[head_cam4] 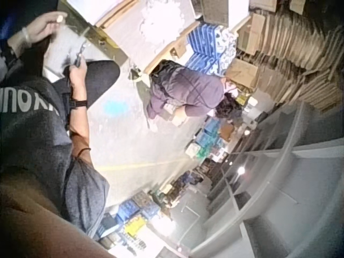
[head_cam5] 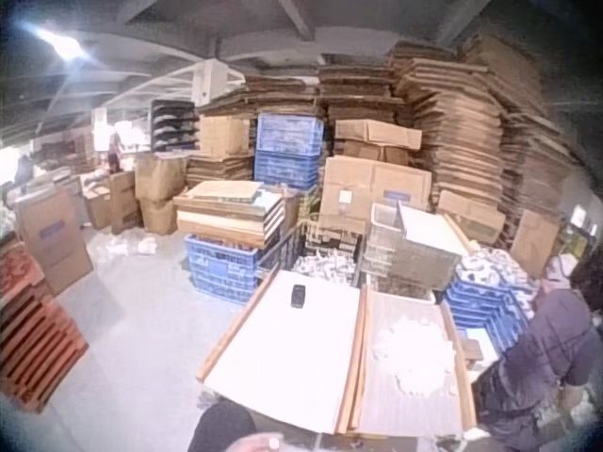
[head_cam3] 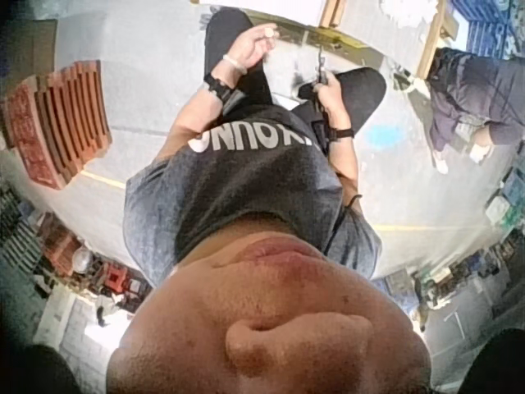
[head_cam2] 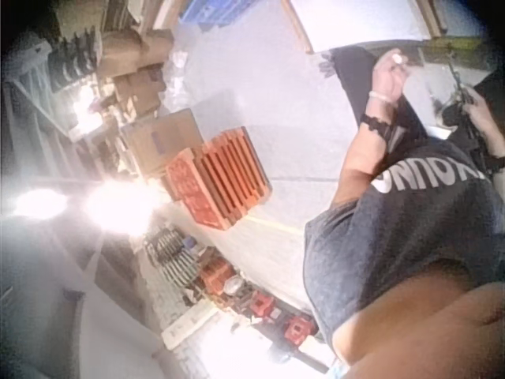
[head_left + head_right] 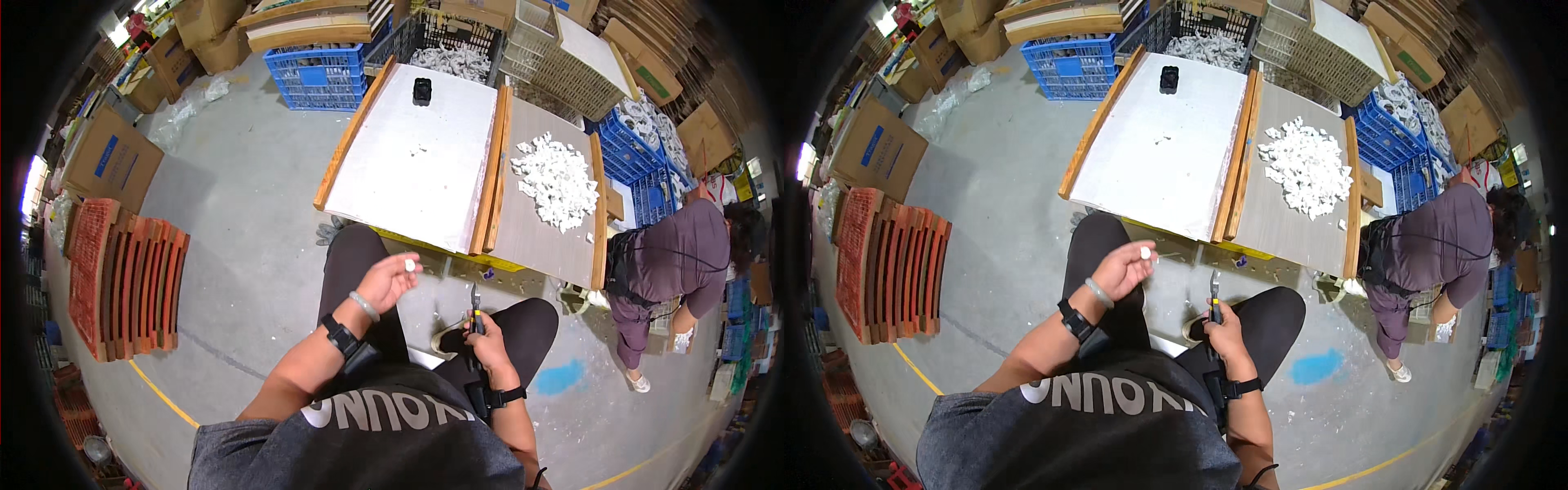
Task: Trim and sort small white plastic components using a hand tool.
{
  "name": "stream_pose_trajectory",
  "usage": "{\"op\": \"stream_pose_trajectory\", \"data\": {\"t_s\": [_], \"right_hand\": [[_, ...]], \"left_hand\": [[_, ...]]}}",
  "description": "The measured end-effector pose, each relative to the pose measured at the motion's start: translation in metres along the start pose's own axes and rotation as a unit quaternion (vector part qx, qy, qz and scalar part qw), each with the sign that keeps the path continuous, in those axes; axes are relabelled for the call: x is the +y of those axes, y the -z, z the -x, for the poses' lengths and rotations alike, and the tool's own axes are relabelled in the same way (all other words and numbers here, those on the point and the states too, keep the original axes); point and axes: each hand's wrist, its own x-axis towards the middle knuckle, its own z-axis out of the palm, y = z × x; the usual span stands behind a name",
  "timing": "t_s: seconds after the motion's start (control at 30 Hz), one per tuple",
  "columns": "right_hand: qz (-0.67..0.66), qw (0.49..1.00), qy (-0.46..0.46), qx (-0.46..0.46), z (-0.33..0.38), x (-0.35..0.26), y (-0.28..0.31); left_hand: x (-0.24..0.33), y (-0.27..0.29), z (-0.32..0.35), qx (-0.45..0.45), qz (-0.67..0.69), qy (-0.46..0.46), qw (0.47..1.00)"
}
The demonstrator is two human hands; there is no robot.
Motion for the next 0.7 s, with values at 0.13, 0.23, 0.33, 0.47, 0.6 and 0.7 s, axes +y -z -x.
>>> {"op": "stream_pose_trajectory", "data": {"t_s": [0.13, 0.23, 0.33, 0.47, 0.6, 0.7], "right_hand": [[-0.028, 1.000, -0.010, 0.003, -0.001, -0.004, 0.005], [-0.054, 0.998, -0.023, 0.005, -0.002, -0.004, 0.007], [-0.051, 0.998, -0.030, 0.010, -0.001, -0.006, 0.010], [-0.044, 0.998, -0.038, 0.009, 0.003, -0.010, 0.014], [-0.052, 0.998, -0.038, 0.010, 0.003, -0.009, 0.016], [-0.078, 0.996, -0.049, 0.007, 0.003, -0.012, 0.013]], "left_hand": [[0.036, -0.007, -0.036, 0.071, 0.012, -0.086, 0.994], [0.053, -0.016, -0.049, 0.088, 0.004, -0.106, 0.990], [0.058, -0.008, -0.066, 0.088, 0.023, -0.099, 0.991], [0.069, 0.007, -0.078, 0.034, -0.027, -0.130, 0.991], [0.068, 0.004, -0.075, 0.038, -0.025, -0.103, 0.994], [0.057, 0.012, -0.066, 0.024, -0.048, -0.058, 0.997]]}}
